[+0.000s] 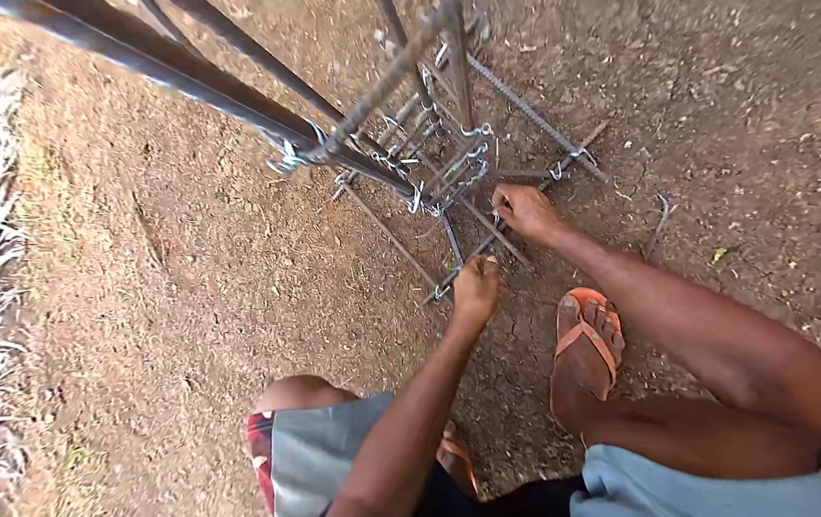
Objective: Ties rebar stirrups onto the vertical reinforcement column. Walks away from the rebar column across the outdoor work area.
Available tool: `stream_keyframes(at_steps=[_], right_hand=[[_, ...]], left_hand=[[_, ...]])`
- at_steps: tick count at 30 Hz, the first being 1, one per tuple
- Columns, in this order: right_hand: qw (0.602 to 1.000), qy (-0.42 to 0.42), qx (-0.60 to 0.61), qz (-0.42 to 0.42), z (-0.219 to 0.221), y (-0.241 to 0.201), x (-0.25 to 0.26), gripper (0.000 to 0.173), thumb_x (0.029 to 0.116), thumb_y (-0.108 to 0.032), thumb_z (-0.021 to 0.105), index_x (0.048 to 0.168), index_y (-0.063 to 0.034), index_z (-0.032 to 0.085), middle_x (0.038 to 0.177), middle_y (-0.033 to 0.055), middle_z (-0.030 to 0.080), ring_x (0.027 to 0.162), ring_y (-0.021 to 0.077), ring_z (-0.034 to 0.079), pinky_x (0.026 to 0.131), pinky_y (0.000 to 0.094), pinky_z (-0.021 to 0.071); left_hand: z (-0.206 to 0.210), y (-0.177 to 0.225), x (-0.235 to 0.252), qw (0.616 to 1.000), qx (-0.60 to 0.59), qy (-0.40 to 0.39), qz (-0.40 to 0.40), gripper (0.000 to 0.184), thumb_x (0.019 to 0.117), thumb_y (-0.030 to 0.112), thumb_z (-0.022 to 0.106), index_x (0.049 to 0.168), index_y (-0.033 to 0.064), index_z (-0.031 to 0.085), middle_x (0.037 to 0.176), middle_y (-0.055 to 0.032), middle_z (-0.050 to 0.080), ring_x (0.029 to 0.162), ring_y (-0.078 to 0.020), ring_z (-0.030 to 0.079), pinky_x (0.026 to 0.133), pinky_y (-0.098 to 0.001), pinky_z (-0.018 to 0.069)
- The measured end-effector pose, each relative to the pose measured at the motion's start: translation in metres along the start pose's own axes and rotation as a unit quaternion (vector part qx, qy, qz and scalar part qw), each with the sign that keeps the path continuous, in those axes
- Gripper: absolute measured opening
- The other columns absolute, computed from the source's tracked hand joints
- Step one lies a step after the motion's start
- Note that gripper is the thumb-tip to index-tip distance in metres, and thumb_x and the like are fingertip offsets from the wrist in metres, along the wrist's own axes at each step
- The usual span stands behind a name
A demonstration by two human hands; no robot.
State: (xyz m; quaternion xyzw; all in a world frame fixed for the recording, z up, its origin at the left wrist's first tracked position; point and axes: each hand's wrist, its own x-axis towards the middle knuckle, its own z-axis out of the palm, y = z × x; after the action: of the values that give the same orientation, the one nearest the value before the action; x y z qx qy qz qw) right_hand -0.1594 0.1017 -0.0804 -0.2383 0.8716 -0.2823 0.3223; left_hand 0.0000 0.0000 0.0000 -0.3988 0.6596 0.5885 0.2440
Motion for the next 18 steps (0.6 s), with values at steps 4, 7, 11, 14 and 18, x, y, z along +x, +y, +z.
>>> stream_keyframes(at_steps=[4, 7, 11, 14, 18], right_hand=[[0.999, -0.031, 0.024, 0.003, -0.004, 0.006, 0.006, 0.025, 0.1021, -0.021, 0.064, 0.12, -0.0038, 0.065, 0.105, 0.0216, 0.071, 0.1, 0.042, 0.07, 0.089, 0.0662, 0.0525], [0.998, -0.048, 0.017, 0.027, -0.006, -0.001, 0.007, 0.029, 0.1057, -0.029, 0.058, 0.123, -0.0057, 0.065, 0.107, 0.0206, 0.071, 0.102, 0.0414, 0.069, 0.091, 0.066, 0.0514], [0.998, -0.038, -0.008, 0.056, -0.004, -0.008, 0.007, 0.027, 0.1071, -0.024, 0.053, 0.121, -0.007, 0.069, 0.114, 0.0233, 0.071, 0.111, 0.0452, 0.066, 0.093, 0.0684, 0.0497], [0.997, -0.028, -0.03, 0.071, -0.004, -0.014, 0.004, 0.025, 0.1068, -0.024, 0.053, 0.119, -0.0098, 0.069, 0.111, 0.0215, 0.071, 0.108, 0.0441, 0.068, 0.088, 0.0675, 0.0511], [0.996, -0.021, -0.046, 0.072, -0.006, -0.02, 0.001, 0.025, 0.1072, -0.024, 0.051, 0.12, -0.0121, 0.069, 0.11, 0.0212, 0.072, 0.107, 0.0441, 0.068, 0.086, 0.0676, 0.0511]], left_hand=[[0.007, 0.002, 0.034, 0.957, -0.264, 0.026, -0.121, 0.06, 0.1142, 0.043, 0.026, 0.131, -0.0081, 0.052, 0.096, -0.0218, 0.071, 0.077, -0.0247, 0.072, 0.072, -0.0364, 0.0612], [0.007, 0.0, 0.048, 0.91, -0.38, 0.039, -0.16, 0.056, 0.114, 0.041, 0.029, 0.125, -0.0071, 0.055, 0.099, -0.0206, 0.068, 0.078, -0.0242, 0.07, 0.072, -0.0356, 0.0595], [0.007, -0.005, 0.054, 0.906, -0.384, 0.045, -0.173, 0.032, 0.1086, 0.029, 0.053, 0.11, -0.002, 0.059, 0.086, -0.0104, 0.064, 0.067, -0.0158, 0.065, 0.062, -0.028, 0.0581], [0.011, -0.005, 0.056, 0.885, -0.42, 0.051, -0.192, 0.015, 0.1025, 0.016, 0.062, 0.106, 0.0022, 0.06, 0.081, -0.0067, 0.063, 0.063, -0.0123, 0.063, 0.057, -0.0243, 0.0575], [0.02, 0.006, 0.052, 0.832, -0.502, 0.055, -0.23, 0.007, 0.1024, 0.01, 0.057, 0.105, 0.0032, 0.058, 0.083, -0.0074, 0.061, 0.065, -0.0127, 0.063, 0.06, -0.0223, 0.0575]])
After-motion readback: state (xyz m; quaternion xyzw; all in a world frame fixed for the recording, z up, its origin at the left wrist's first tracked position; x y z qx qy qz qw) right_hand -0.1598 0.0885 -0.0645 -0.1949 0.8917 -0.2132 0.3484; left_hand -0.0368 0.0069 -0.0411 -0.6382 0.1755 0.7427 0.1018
